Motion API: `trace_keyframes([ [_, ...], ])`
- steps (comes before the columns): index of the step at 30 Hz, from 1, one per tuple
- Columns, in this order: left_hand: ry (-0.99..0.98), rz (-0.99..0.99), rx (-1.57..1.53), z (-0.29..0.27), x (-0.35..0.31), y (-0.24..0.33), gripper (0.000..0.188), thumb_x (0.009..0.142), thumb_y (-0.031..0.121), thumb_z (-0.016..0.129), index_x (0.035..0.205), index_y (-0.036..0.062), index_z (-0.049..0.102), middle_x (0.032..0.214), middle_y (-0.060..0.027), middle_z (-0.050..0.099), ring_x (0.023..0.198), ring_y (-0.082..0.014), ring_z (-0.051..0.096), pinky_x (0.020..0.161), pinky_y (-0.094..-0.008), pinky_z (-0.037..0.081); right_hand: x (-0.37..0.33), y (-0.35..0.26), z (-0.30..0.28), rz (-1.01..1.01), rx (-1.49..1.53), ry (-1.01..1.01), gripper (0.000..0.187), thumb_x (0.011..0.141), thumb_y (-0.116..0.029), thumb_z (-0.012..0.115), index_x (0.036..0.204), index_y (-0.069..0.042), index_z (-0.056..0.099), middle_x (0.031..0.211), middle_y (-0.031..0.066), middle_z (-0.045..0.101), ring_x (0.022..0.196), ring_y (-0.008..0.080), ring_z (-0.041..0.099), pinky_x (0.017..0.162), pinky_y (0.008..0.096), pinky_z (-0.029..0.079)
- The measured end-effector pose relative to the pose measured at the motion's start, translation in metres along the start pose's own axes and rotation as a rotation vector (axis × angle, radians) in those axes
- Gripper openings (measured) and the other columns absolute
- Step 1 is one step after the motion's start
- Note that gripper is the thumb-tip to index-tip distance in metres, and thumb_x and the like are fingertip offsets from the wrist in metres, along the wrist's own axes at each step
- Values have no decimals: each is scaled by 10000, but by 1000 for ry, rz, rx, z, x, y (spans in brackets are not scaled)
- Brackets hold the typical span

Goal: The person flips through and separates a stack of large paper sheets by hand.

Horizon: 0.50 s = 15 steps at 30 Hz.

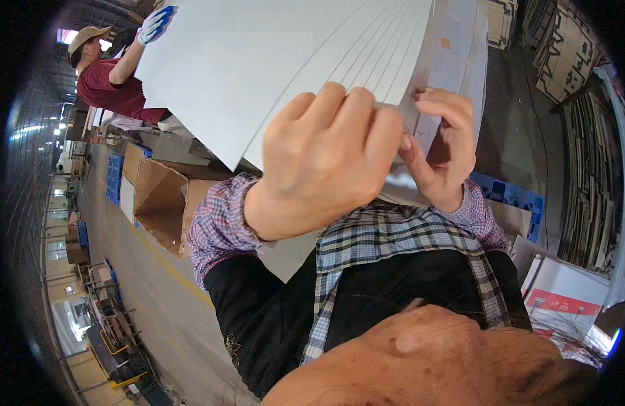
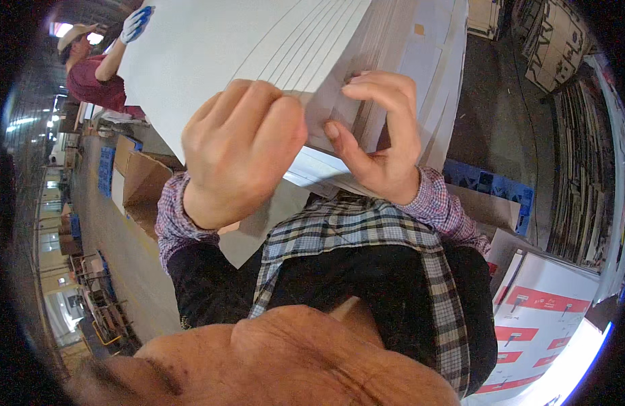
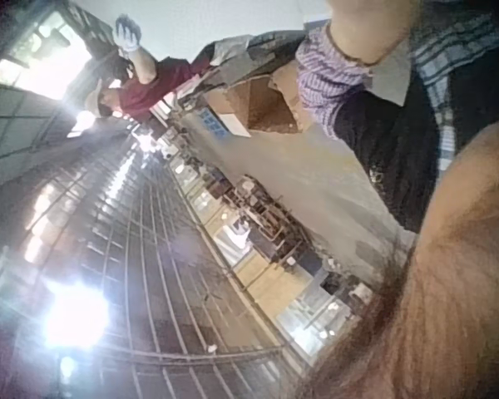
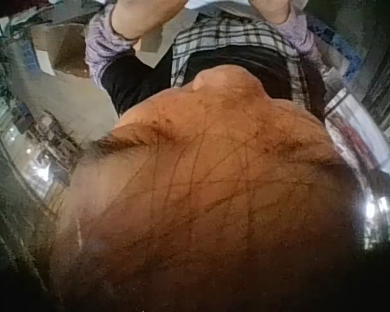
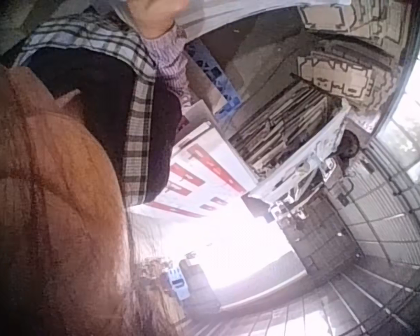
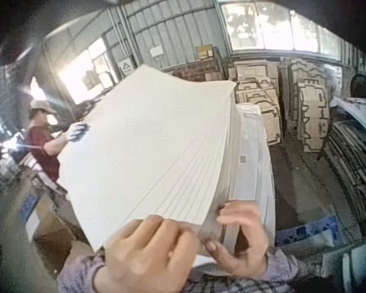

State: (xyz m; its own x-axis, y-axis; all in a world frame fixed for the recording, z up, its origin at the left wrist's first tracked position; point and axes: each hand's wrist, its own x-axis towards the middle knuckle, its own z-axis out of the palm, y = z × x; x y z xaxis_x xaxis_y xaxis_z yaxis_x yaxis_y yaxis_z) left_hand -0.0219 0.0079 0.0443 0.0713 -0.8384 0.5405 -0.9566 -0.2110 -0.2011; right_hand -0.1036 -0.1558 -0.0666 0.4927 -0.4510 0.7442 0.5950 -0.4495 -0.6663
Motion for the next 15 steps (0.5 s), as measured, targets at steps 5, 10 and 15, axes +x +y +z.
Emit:
trace_keyframes([
  [5,31,23,46,13,9,2,201,686,141,690,843,71,587,814,-56,554,727,-220,584,588,-341,472,2,9,-4,-257,-287,-211,294,801,-190,840,1043,-33,785,1247,163,658,1254,370,573,1096,549,403],
  [10,33,61,-34,21,5,2,198,690,135,688,854,73,595,831,-61,546,754,-242,586,599,-344,465,0,13,-3,-290,-299,-245,287,773,-209,841,1002,-41,797,1266,165,664,1290,379,559,1100,610,358],
  [15,37,74,-42,19,-6,-5,189,676,108,683,838,56,600,847,-66,571,751,-250,592,602,-351,481,1,12,-3,-371,-344,-259,213,755,-185,841,913,-54,789,1235,140,689,1272,356,584,1098,592,344],
])
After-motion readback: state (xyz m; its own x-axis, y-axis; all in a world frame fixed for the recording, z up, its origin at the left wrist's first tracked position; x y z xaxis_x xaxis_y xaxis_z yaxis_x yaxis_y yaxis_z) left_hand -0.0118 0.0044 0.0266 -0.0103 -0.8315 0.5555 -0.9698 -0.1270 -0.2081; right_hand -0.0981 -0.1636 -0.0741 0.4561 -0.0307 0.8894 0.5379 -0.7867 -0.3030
